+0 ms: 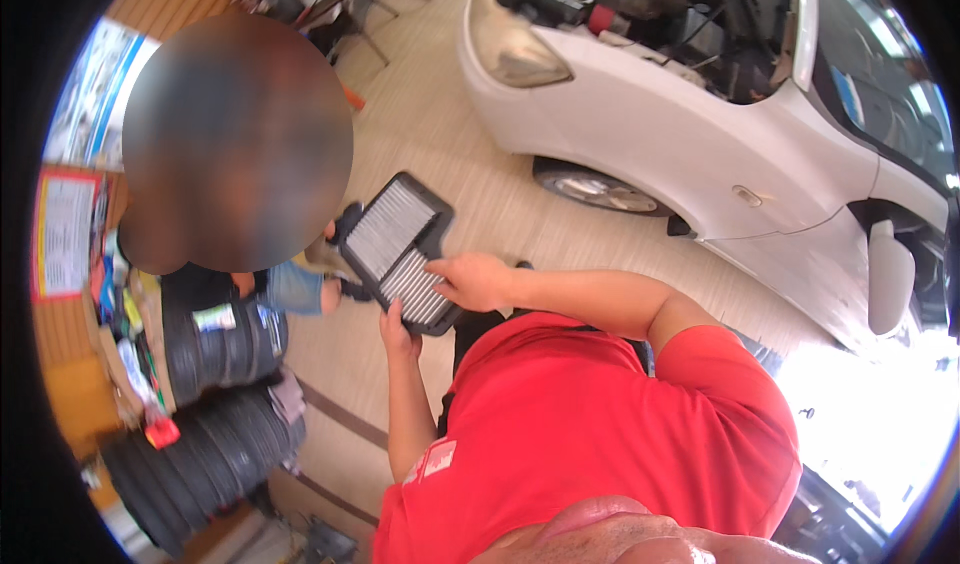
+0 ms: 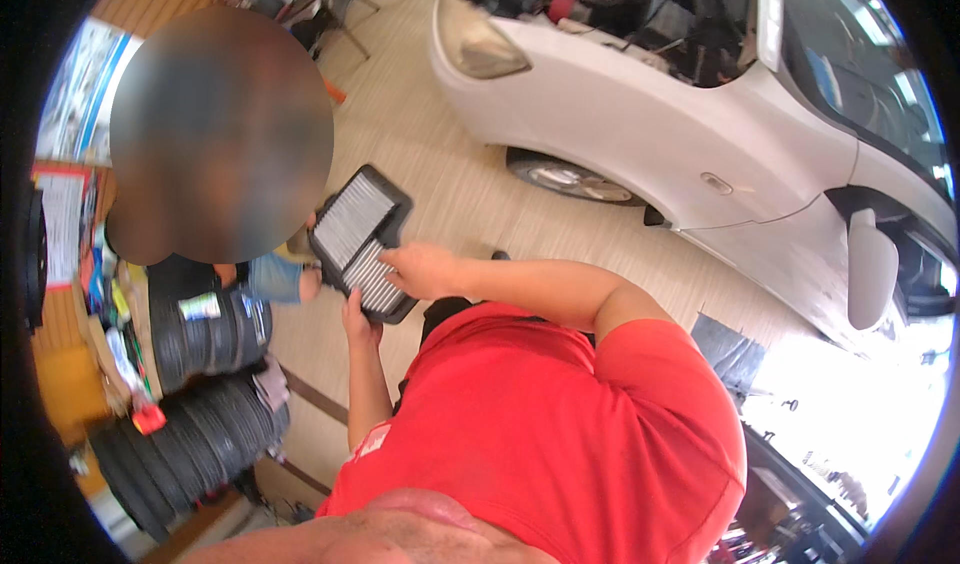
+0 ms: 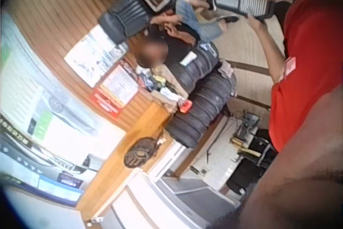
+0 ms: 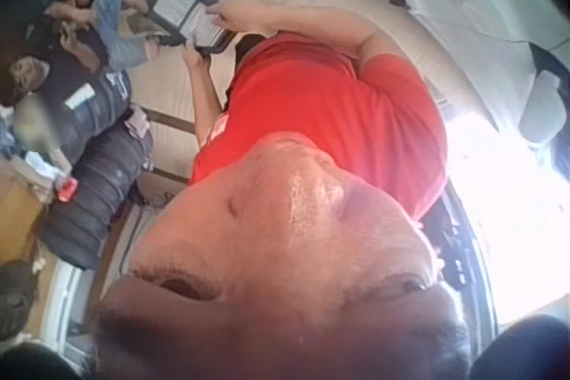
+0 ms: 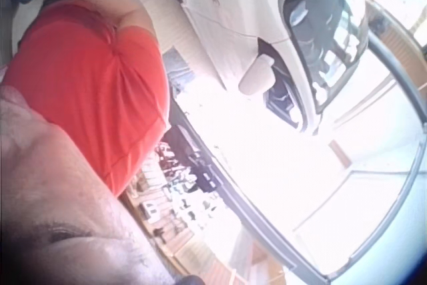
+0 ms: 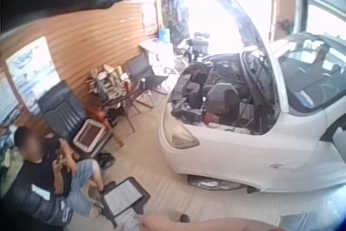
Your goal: The person removes a car's air filter using a power drill, then cleans it with a pressure washer. They remove the air filter housing, extract the filter, and spray it with water to remove debris before inspecting it.
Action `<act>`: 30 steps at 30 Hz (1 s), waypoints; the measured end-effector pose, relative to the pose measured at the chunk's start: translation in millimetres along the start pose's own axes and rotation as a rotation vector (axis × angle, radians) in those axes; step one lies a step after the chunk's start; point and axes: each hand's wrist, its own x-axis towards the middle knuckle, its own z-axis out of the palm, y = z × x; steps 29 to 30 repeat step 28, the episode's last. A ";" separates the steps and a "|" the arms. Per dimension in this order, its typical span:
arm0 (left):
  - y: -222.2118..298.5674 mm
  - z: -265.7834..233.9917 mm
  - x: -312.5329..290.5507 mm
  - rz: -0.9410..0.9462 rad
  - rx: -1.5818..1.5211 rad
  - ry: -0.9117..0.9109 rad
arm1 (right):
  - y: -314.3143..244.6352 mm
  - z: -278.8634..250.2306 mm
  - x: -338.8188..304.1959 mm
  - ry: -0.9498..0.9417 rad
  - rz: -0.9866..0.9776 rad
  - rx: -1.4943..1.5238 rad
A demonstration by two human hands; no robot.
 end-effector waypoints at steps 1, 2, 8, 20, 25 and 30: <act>12.6 19.6 13.2 -0.046 -0.058 0.021 | 13.0 -15.4 9.6 0.053 -0.004 -0.010; 24.1 40.8 28.5 -0.033 -0.068 -0.002 | 27.6 -33.5 14.1 0.170 -0.003 0.030; 81.1 105.9 90.4 0.104 0.012 -0.278 | 46.7 -87.5 37.8 0.221 0.196 0.433; 150.0 290.9 282.9 0.204 0.221 -0.945 | 51.9 -216.3 87.1 0.846 0.162 0.949; 199.3 441.0 345.9 0.104 0.626 -0.977 | 76.1 -252.3 44.3 0.977 -0.059 1.368; 181.2 532.6 363.7 -0.061 0.590 -1.100 | 59.7 -270.8 25.6 1.100 -0.095 1.300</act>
